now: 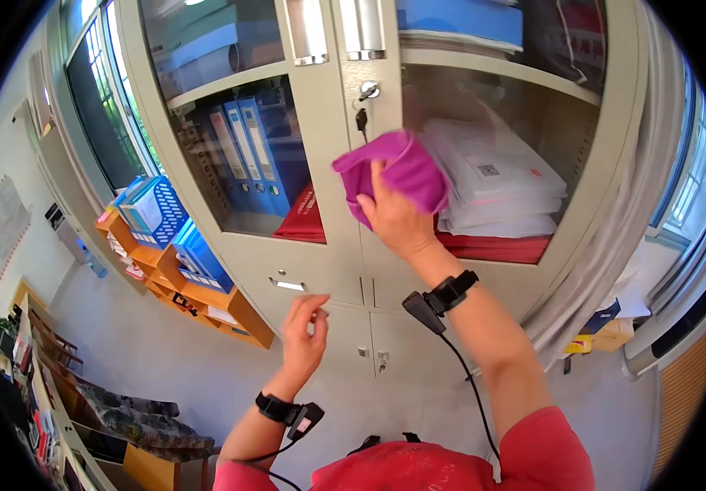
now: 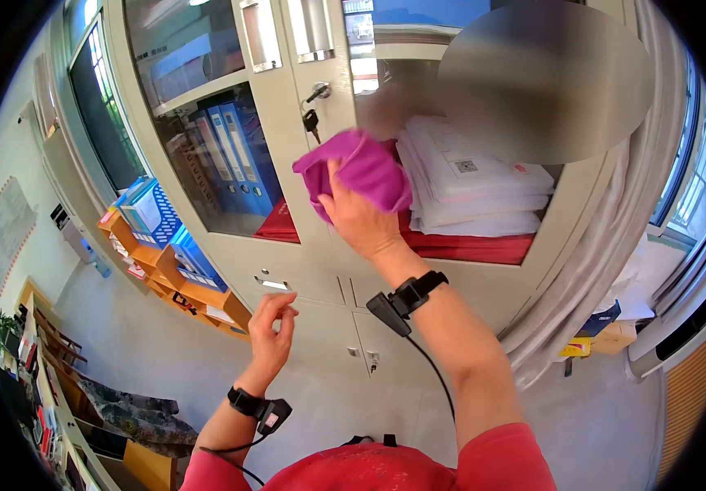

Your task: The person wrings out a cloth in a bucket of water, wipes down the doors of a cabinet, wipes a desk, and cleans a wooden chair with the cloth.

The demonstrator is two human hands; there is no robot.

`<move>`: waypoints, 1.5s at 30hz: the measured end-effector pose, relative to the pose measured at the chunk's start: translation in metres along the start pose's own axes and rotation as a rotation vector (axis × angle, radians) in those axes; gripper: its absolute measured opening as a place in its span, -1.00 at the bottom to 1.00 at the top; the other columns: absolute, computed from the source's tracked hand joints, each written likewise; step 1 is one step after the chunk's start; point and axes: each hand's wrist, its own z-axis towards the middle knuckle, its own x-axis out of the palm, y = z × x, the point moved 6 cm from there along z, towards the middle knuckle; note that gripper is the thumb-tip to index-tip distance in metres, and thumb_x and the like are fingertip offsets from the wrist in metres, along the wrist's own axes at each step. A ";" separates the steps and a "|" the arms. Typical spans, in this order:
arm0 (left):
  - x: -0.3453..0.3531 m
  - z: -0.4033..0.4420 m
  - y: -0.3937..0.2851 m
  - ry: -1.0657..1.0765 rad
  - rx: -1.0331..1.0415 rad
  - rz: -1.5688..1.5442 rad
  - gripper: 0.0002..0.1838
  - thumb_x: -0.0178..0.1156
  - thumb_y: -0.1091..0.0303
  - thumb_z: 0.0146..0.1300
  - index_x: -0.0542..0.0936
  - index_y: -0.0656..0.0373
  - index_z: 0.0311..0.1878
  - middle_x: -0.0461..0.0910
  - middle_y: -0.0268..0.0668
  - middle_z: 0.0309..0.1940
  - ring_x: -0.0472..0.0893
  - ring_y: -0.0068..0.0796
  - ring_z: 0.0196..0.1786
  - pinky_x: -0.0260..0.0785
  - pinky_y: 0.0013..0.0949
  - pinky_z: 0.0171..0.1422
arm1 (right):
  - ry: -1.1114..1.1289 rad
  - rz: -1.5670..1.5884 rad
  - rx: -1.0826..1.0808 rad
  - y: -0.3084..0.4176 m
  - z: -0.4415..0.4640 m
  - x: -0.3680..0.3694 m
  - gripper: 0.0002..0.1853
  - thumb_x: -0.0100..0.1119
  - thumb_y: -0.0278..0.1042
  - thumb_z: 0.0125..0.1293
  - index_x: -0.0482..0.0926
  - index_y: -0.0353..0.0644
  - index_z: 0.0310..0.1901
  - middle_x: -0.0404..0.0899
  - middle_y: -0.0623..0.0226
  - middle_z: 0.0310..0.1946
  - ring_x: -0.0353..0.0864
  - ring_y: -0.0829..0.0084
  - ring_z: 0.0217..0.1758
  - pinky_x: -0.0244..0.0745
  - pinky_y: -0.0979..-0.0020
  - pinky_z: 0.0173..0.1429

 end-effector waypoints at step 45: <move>0.071 0.148 -0.066 0.094 0.714 0.470 -0.15 0.36 0.14 -0.04 0.23 0.27 0.30 0.00 0.12 0.38 -0.05 0.12 0.45 -0.19 0.21 0.39 | -0.584 -0.705 -0.170 -0.025 0.334 -0.179 -0.38 -0.09 0.09 0.19 0.47 -0.37 0.02 0.33 -0.10 0.18 0.09 -0.03 0.38 -0.12 -0.12 0.37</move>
